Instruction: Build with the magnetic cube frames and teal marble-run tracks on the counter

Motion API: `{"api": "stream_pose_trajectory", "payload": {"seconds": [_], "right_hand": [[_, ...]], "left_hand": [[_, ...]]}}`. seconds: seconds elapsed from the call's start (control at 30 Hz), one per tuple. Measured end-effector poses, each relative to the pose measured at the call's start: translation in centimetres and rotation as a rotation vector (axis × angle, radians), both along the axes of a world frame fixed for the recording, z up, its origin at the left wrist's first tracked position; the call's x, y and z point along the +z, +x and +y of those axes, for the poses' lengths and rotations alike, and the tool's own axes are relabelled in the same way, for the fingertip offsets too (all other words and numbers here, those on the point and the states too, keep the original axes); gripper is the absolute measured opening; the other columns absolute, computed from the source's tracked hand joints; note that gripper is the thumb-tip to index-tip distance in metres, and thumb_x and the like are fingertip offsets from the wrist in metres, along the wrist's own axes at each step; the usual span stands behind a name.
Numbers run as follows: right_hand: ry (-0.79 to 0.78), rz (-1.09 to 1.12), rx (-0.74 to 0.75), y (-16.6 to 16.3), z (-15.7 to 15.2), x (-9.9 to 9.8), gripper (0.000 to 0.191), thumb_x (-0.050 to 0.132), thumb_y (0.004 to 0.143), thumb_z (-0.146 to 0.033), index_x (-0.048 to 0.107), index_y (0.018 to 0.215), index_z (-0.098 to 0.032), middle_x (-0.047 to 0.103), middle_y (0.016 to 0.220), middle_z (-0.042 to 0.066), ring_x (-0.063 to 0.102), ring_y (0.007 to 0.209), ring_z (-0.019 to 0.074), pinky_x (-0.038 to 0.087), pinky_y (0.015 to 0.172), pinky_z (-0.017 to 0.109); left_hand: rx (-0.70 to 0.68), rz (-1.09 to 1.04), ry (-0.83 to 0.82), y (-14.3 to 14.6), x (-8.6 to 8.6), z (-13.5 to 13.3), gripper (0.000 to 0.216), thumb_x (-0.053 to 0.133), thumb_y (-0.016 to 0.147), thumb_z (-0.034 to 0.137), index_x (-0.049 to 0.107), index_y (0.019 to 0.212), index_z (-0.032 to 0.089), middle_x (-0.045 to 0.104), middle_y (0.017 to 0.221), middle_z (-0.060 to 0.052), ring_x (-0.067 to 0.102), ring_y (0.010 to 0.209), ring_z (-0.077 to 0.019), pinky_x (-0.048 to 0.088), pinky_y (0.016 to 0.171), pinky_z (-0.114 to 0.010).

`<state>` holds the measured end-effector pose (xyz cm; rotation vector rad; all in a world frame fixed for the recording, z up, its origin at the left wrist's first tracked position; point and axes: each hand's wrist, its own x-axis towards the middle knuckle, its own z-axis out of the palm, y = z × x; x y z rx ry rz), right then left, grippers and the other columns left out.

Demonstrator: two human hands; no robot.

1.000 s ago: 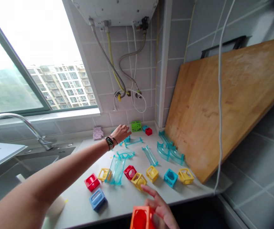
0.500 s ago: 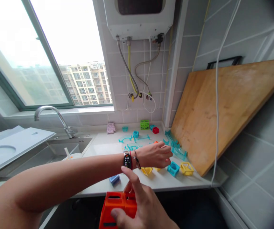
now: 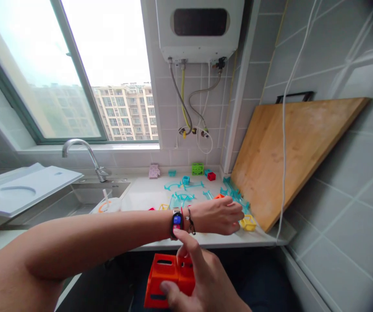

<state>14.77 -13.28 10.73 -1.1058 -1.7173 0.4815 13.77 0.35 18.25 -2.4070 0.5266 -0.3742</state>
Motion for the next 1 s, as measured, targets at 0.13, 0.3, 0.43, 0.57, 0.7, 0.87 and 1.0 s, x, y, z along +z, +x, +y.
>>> {"api": "stream_pose_trajectory", "payload": {"seconds": [0.13, 0.3, 0.43, 0.57, 0.7, 0.87, 1.0], "right_hand": [[0.078, -0.046, 0.07, -0.4, 0.2, 0.2, 0.075, 0.076, 0.082, -0.041, 0.049, 0.15, -0.028, 0.074, 0.107, 0.011, 0.071, 0.086, 0.0264, 0.058, 0.079, 0.037], [0.127, -0.007, 0.033, 0.1, 0.2, -0.4, 0.073, 0.076, 0.083, -0.041, 0.05, 0.149, -0.023, 0.075, 0.097, 0.009, 0.07, 0.076, 0.0233, 0.058, 0.071, 0.033], [0.132, 0.01, 0.007, 0.6, 0.1, -1.1, 0.073, 0.076, 0.082, -0.036, 0.048, 0.148, -0.024, 0.075, 0.1, 0.008, 0.071, 0.079, 0.0234, 0.058, 0.074, 0.032], [0.188, 0.008, -0.017, 1.0, 0.1, -2.0, 0.077, 0.074, 0.082, -0.032, 0.042, 0.152, -0.027, 0.074, 0.103, 0.007, 0.073, 0.085, 0.0238, 0.058, 0.077, 0.031], [0.212, -0.036, -0.058, 1.5, -0.1, -2.0, 0.081, 0.072, 0.081, -0.028, 0.038, 0.155, -0.03, 0.074, 0.11, 0.007, 0.073, 0.09, 0.024, 0.058, 0.082, 0.033], [0.148, -0.087, -0.096, 2.1, -0.8, -1.3, 0.082, 0.071, 0.082, -0.024, 0.035, 0.156, -0.032, 0.074, 0.111, 0.006, 0.071, 0.094, 0.0246, 0.056, 0.092, 0.038], [0.105, -0.112, -0.127, 2.5, -1.2, -1.4, 0.082, 0.071, 0.084, -0.024, 0.034, 0.157, -0.032, 0.074, 0.108, 0.005, 0.071, 0.096, 0.0249, 0.051, 0.102, 0.043]], "left_hand": [[-0.006, 0.009, -0.017, -0.2, -0.6, -0.1, 0.024, 0.057, 0.098, 0.011, 0.07, 0.081, 0.02, 0.067, 0.093, -0.01, 0.057, 0.095, -0.023, 0.038, 0.079, -0.038], [-0.014, 0.003, -0.03, -0.6, -1.3, 0.5, 0.02, 0.061, 0.097, 0.013, 0.07, 0.08, 0.02, 0.066, 0.091, -0.009, 0.058, 0.094, -0.0229, 0.038, 0.078, -0.037], [-0.006, -0.013, -0.034, -0.9, -1.6, 0.8, 0.018, 0.063, 0.096, 0.014, 0.07, 0.081, 0.019, 0.066, 0.09, -0.008, 0.058, 0.092, -0.0225, 0.038, 0.076, -0.037], [-0.008, -0.004, -0.03, -1.2, -1.8, 1.1, 0.017, 0.063, 0.097, 0.015, 0.071, 0.083, 0.019, 0.066, 0.09, -0.009, 0.059, 0.094, -0.0224, 0.038, 0.077, -0.036], [0.016, 0.046, -0.035, -1.5, -1.9, 1.5, 0.025, 0.055, 0.101, 0.013, 0.071, 0.082, 0.018, 0.066, 0.093, -0.009, 0.059, 0.096, -0.0222, 0.038, 0.079, -0.037], [0.022, 0.068, -0.031, -1.7, -1.8, 1.4, 0.025, 0.054, 0.101, 0.012, 0.073, 0.085, 0.018, 0.067, 0.094, -0.009, 0.059, 0.098, -0.0228, 0.038, 0.078, -0.037], [0.011, 0.088, -0.054, -1.7, -1.8, 1.2, 0.017, 0.063, 0.097, 0.017, 0.074, 0.085, 0.018, 0.068, 0.094, -0.009, 0.059, 0.096, -0.0231, 0.037, 0.076, -0.037]]}}
